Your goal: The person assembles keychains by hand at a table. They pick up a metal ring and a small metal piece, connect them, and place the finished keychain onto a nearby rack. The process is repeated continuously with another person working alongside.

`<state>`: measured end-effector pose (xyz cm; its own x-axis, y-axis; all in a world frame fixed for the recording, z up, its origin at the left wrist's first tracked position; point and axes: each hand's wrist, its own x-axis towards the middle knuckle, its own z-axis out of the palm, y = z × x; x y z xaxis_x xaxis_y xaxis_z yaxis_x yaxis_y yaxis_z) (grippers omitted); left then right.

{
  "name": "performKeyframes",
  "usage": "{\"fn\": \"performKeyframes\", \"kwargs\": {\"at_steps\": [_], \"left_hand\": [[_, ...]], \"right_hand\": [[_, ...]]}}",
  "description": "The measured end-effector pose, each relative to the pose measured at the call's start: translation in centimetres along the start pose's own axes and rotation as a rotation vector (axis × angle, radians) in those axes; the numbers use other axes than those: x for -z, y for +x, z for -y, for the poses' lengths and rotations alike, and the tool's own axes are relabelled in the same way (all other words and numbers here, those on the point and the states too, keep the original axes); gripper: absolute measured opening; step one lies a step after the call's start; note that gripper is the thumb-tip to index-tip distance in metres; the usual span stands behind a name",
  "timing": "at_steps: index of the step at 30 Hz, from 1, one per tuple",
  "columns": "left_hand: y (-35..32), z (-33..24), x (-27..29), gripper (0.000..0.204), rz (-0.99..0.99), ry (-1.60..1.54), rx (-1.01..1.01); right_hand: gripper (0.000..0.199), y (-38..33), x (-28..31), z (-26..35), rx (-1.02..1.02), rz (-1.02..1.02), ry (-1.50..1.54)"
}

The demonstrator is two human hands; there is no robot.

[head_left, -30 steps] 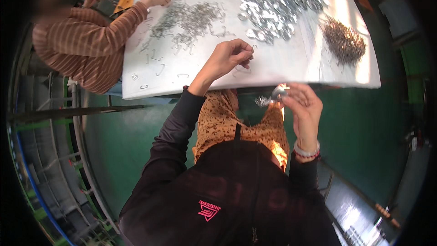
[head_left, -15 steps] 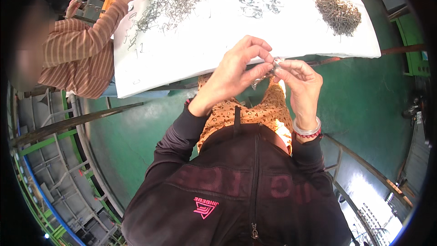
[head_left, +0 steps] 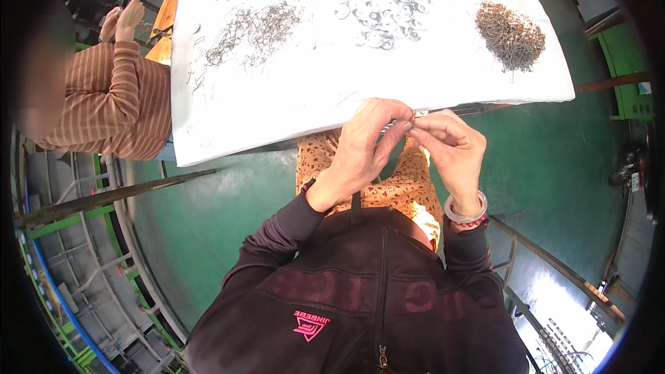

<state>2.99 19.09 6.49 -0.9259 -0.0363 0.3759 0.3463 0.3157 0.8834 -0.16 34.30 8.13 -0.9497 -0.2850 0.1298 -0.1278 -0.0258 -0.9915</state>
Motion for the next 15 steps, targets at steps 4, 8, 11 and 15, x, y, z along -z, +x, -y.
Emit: {"fn": "performKeyframes", "kwargs": {"at_steps": [4, 8, 11, 15], "left_hand": [[0.3, 0.3, 0.7, 0.015, 0.040, -0.067, -0.026], [0.6, 0.2, 0.7, 0.014, -0.013, -0.113, -0.052], [0.5, -0.9, 0.3, 0.011, 0.003, -0.223, 0.076], [-0.6, -1.3, 0.6, 0.008, -0.006, -0.255, 0.141]], "right_hand": [[0.011, 2.8, 3.2, 0.3, -0.130, 0.165, 0.036], [0.021, 11.1, 4.2, -2.7, -0.083, 0.063, -0.137], [0.027, 16.8, 3.9, -10.3, 0.262, -0.021, -0.693], [0.029, 17.7, 2.3, -12.1, 0.365, -0.054, -1.038]]}}
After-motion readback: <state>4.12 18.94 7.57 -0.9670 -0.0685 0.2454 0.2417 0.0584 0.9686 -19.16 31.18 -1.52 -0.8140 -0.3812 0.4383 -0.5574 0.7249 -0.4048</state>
